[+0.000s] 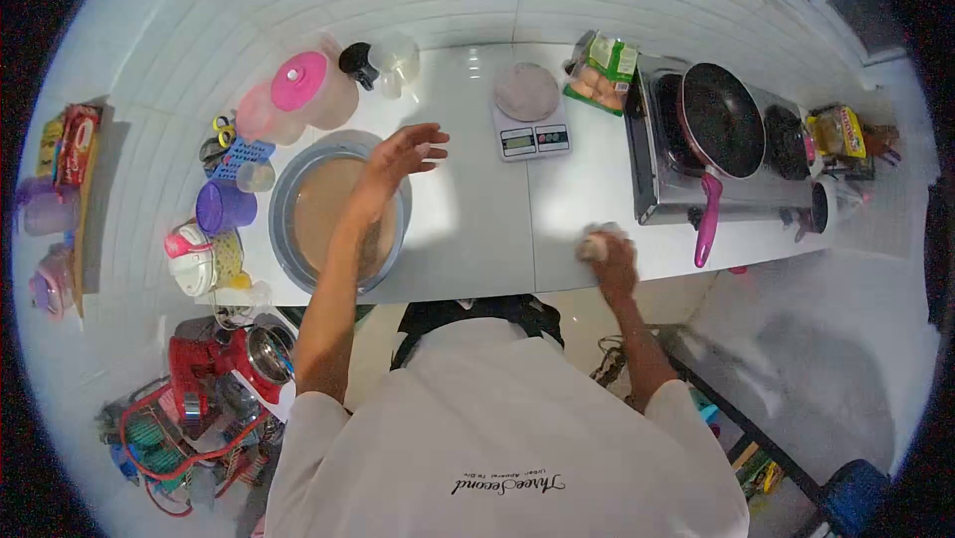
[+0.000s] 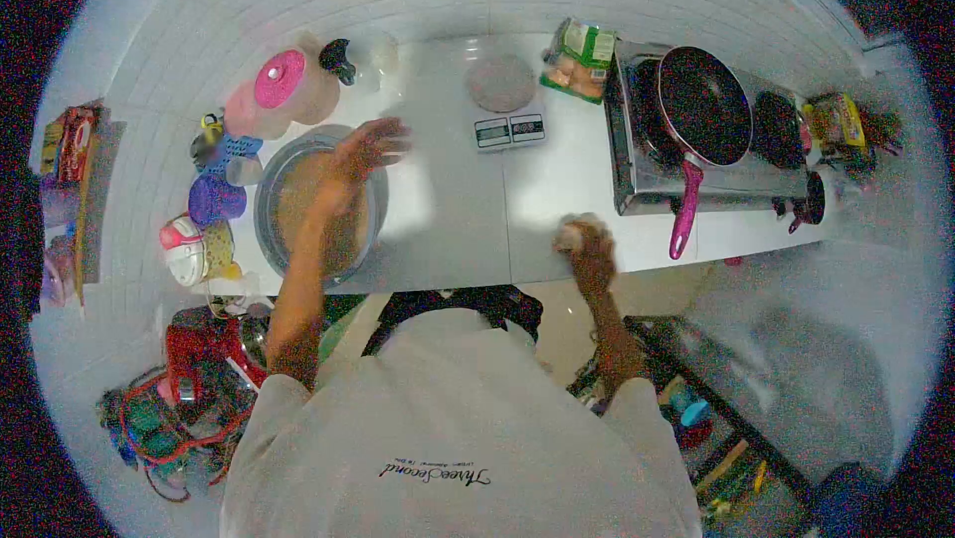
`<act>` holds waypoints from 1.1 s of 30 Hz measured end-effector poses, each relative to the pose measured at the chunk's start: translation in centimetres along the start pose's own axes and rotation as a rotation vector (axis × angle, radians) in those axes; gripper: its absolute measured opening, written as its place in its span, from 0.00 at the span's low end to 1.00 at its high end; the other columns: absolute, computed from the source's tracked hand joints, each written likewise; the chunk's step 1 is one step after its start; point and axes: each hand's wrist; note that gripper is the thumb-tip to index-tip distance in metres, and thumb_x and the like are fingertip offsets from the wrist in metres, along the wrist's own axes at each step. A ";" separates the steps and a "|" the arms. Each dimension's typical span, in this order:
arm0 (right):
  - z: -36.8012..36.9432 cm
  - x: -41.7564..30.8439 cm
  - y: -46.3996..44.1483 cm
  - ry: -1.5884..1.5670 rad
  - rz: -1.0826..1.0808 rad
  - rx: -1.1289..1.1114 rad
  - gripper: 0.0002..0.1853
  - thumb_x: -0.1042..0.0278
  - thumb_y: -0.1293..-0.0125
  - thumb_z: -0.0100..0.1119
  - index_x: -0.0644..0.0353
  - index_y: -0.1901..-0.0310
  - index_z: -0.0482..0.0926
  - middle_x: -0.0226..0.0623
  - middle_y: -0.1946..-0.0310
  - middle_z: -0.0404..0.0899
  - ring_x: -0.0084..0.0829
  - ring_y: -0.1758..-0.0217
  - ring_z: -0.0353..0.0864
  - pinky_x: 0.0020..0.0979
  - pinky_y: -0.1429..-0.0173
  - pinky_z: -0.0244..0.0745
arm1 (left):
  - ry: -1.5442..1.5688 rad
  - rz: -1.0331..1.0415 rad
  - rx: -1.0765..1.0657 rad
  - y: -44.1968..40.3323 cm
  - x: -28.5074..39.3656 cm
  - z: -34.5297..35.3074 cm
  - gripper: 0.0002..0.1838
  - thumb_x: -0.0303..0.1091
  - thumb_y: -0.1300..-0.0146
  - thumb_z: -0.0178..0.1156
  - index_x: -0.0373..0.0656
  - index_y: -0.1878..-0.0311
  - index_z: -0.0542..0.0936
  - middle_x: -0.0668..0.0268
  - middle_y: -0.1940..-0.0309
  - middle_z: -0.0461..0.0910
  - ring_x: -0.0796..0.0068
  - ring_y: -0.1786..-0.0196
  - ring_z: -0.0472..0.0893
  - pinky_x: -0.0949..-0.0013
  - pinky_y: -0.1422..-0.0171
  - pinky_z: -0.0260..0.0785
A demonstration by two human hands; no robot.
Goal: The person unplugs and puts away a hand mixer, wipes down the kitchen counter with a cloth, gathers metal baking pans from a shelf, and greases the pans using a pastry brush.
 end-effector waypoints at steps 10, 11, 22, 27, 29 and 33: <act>1.5 -13.1 -0.3 -0.186 -0.152 -0.017 0.27 0.55 0.43 0.72 0.45 0.41 0.78 0.50 0.42 0.74 0.54 0.36 0.68 0.55 0.32 0.65 | 0.035 0.022 0.039 2.8 0.6 -1.9 0.24 0.40 0.23 0.55 0.37 0.30 0.71 0.57 0.38 0.79 0.64 0.39 0.80 0.61 0.32 0.71; 2.8 -14.6 0.0 -0.144 -0.282 -0.039 0.26 0.55 0.42 0.72 0.46 0.41 0.79 0.52 0.40 0.72 0.54 0.35 0.67 0.56 0.33 0.66 | 0.062 0.042 0.031 2.7 0.5 -2.2 0.24 0.40 0.23 0.55 0.38 0.30 0.71 0.57 0.38 0.79 0.64 0.39 0.80 0.61 0.32 0.71; 1.6 -7.7 -0.3 0.009 -0.451 -0.101 0.31 0.70 0.49 0.74 0.48 0.40 0.78 0.49 0.36 0.69 0.54 0.37 0.71 0.54 0.35 0.67 | 0.013 0.107 -0.036 2.8 2.2 -0.5 0.23 0.37 0.23 0.56 0.38 0.30 0.72 0.58 0.37 0.79 0.65 0.37 0.80 0.62 0.32 0.70; 2.7 -6.4 -0.1 0.066 -0.306 -0.022 0.34 0.67 0.46 0.75 0.50 0.35 0.74 0.50 0.35 0.66 0.54 0.34 0.67 0.57 0.34 0.65 | 0.012 0.004 0.103 7.0 -0.6 -0.4 0.22 0.36 0.23 0.55 0.38 0.31 0.72 0.59 0.38 0.79 0.66 0.37 0.80 0.63 0.31 0.70; 2.2 -7.5 0.1 0.012 -0.318 0.041 0.33 0.66 0.45 0.75 0.52 0.36 0.74 0.50 0.35 0.66 0.54 0.34 0.67 0.56 0.34 0.65 | -0.010 0.005 0.256 11.3 -0.4 -0.7 0.21 0.37 0.23 0.55 0.37 0.32 0.74 0.60 0.39 0.80 0.67 0.38 0.80 0.64 0.32 0.70; 1.5 -8.3 -0.1 0.051 -0.313 -0.027 0.30 0.61 0.40 0.73 0.53 0.36 0.74 0.51 0.37 0.67 0.55 0.35 0.67 0.55 0.33 0.65 | 0.066 -0.078 0.647 20.0 -2.6 -2.8 0.22 0.43 0.21 0.54 0.38 0.34 0.76 0.62 0.43 0.82 0.73 0.42 0.81 0.68 0.38 0.74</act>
Point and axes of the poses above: each hand's wrist, its own y-axis away from the middle knuckle, its own z-axis out of the palm, x = y × z
